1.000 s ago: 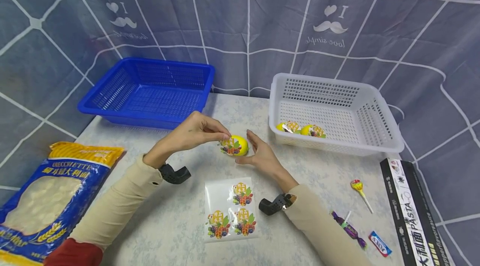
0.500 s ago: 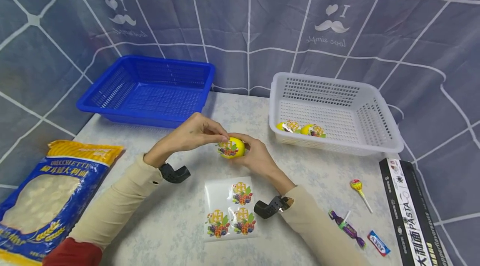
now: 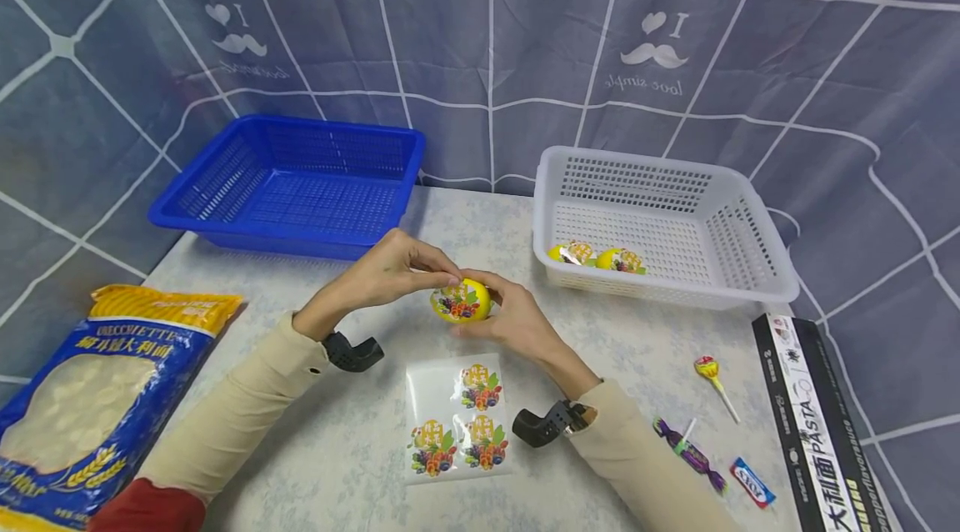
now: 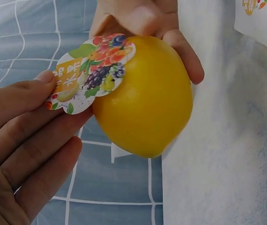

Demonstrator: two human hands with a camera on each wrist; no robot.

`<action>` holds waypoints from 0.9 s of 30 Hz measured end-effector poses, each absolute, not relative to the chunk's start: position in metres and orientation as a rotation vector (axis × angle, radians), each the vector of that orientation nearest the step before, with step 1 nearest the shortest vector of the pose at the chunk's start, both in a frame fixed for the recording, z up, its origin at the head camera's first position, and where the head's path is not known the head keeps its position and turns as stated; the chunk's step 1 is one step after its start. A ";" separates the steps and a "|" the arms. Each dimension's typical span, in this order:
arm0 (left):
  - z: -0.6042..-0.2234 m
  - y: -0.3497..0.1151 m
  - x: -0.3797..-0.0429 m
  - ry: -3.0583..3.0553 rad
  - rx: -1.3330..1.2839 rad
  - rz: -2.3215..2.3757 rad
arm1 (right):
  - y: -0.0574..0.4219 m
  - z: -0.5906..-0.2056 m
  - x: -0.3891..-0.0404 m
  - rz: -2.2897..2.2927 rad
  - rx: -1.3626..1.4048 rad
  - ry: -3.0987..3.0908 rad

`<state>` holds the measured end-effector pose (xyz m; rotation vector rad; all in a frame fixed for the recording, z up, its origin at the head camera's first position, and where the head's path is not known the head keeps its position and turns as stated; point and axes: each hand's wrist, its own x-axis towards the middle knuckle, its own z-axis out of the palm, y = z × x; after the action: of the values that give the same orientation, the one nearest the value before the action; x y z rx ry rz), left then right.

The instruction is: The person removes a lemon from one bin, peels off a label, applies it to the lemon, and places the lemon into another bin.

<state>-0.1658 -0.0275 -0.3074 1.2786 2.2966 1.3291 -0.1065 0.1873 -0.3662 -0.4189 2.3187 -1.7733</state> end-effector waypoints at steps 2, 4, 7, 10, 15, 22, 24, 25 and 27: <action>-0.308 -0.028 -0.165 2.307 1.285 1.327 | 0.187 -0.366 -0.106 -1.766 -0.420 2.328; -0.308 -0.028 -0.165 2.321 1.290 1.321 | 0.186 -0.365 -0.105 -1.759 -0.422 2.337; -0.309 -0.028 -0.164 2.364 1.322 1.291 | 0.186 -0.366 -0.105 -1.756 -0.426 2.341; -0.310 -0.027 -0.162 2.459 1.406 1.227 | 0.186 -0.367 -0.105 -1.770 -0.429 2.322; -0.308 -0.026 -0.157 2.645 1.742 1.195 | 0.187 -0.367 -0.105 -1.735 -0.418 2.352; -0.308 -0.026 -0.146 2.507 2.319 1.198 | 0.189 -0.365 -0.103 -1.765 -0.356 2.346; -0.312 -0.026 -0.145 2.501 2.324 1.136 | 0.189 -0.364 -0.102 -1.791 -0.365 2.330; -0.315 -0.026 -0.144 2.511 2.308 1.105 | 0.189 -0.363 -0.102 -1.802 -0.365 2.322; -0.319 -0.026 -0.144 2.529 2.258 1.069 | 0.189 -0.363 -0.101 -1.817 -0.370 2.315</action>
<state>-0.1440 -0.0264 -0.3189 2.2584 2.5292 1.0687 -0.1013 0.1887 -0.3625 -0.3696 2.3152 -1.8167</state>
